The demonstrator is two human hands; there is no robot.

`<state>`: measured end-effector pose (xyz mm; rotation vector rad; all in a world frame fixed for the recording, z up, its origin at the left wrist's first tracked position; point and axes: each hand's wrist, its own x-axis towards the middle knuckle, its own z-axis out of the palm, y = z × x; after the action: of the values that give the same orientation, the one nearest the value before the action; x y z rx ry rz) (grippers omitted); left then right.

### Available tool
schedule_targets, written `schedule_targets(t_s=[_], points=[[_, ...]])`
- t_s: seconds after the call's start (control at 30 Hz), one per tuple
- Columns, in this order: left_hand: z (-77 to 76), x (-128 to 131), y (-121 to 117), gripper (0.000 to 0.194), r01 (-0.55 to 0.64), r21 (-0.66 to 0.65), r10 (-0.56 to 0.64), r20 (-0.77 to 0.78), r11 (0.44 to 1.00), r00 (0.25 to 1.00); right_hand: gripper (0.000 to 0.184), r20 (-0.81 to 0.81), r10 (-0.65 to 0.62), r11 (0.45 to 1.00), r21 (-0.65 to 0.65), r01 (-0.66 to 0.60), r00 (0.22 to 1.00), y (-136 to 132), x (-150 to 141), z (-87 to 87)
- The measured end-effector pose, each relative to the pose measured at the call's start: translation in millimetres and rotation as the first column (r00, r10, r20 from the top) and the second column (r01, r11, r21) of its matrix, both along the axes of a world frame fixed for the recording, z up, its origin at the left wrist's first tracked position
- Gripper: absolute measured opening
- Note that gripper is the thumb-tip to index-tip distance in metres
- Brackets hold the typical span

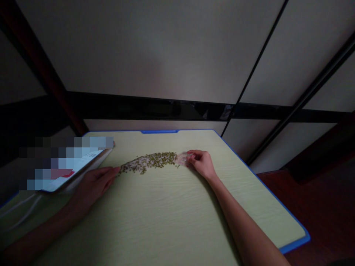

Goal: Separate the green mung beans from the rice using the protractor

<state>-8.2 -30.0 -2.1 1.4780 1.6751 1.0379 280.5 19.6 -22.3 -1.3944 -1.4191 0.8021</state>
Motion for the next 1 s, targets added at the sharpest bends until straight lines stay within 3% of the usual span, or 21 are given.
schedule_targets(t_s=[0.77, 1.0], points=[[4.0, 1.4, -0.9, 0.037, 0.004, 0.0, -0.004, -0.061, 1.0, 0.998, 0.031, 0.109, -0.005, 1.0, 0.018, 0.003, 0.994, -4.8, -3.5, 8.5], [5.4, 3.3, -4.4, 0.036, -0.016, 0.0, 0.016, -0.017, 1.0, 1.0, 0.031, 0.118, -0.002, 1.0, 0.022, 0.0, 0.993, -4.1, -3.5, 7.6]])
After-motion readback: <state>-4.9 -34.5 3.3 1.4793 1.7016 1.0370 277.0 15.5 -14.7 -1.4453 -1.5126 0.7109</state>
